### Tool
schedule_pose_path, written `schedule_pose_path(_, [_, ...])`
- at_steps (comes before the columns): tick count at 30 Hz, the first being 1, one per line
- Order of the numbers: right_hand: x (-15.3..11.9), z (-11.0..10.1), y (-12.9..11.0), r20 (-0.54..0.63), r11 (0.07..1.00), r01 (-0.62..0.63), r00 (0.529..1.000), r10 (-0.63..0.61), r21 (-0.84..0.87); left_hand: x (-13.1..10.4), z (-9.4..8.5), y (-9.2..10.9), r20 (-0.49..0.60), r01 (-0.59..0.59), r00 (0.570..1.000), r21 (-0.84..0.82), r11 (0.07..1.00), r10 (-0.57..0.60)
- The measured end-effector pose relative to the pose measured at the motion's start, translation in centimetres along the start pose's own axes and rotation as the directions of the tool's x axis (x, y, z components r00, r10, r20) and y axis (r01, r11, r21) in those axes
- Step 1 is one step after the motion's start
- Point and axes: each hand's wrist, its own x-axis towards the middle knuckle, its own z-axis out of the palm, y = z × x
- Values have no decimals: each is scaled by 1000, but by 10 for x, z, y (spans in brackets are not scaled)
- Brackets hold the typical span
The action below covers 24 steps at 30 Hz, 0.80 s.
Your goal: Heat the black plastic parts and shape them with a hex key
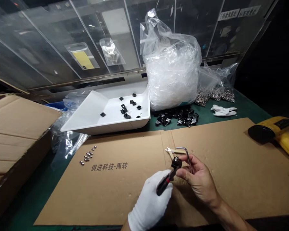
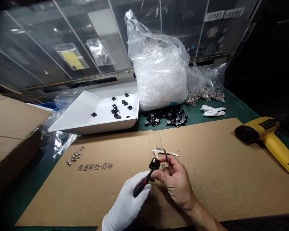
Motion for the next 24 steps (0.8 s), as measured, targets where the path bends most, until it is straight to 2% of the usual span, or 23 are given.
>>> schedule_pose_path(5, [2, -7, 2, 31, 1000, -17, 999, 17, 18, 3, -2, -1, 67, 53, 996, 7, 999, -53])
schedule_pose_path(9, [3, -8, 1, 53, 999, -19, 998, 16, 51, 4, -6, 5, 175, 101, 981, -68, 993, -88])
schedule_pose_path(13, [3, -7, 0, 136, 992, -59, 990, 44, 111, 3, -9, 11, 296, 160, 949, -169, 973, -105])
schedule_pose_path(17, [3, -10, 1, 184, 983, -110, 980, 83, 147, 3, -10, 13, 386, 232, 911, -187, 955, -145])
schedule_pose_path(21, [3, -14, -2, 231, 981, -156, 965, 125, 119, 3, -9, 10, 424, 247, 892, -168, 955, -156])
schedule_pose_path(24, [2, -16, -6, 276, 977, -193, 948, 161, 93, 3, -7, 9, 399, 219, 907, -176, 960, -134])
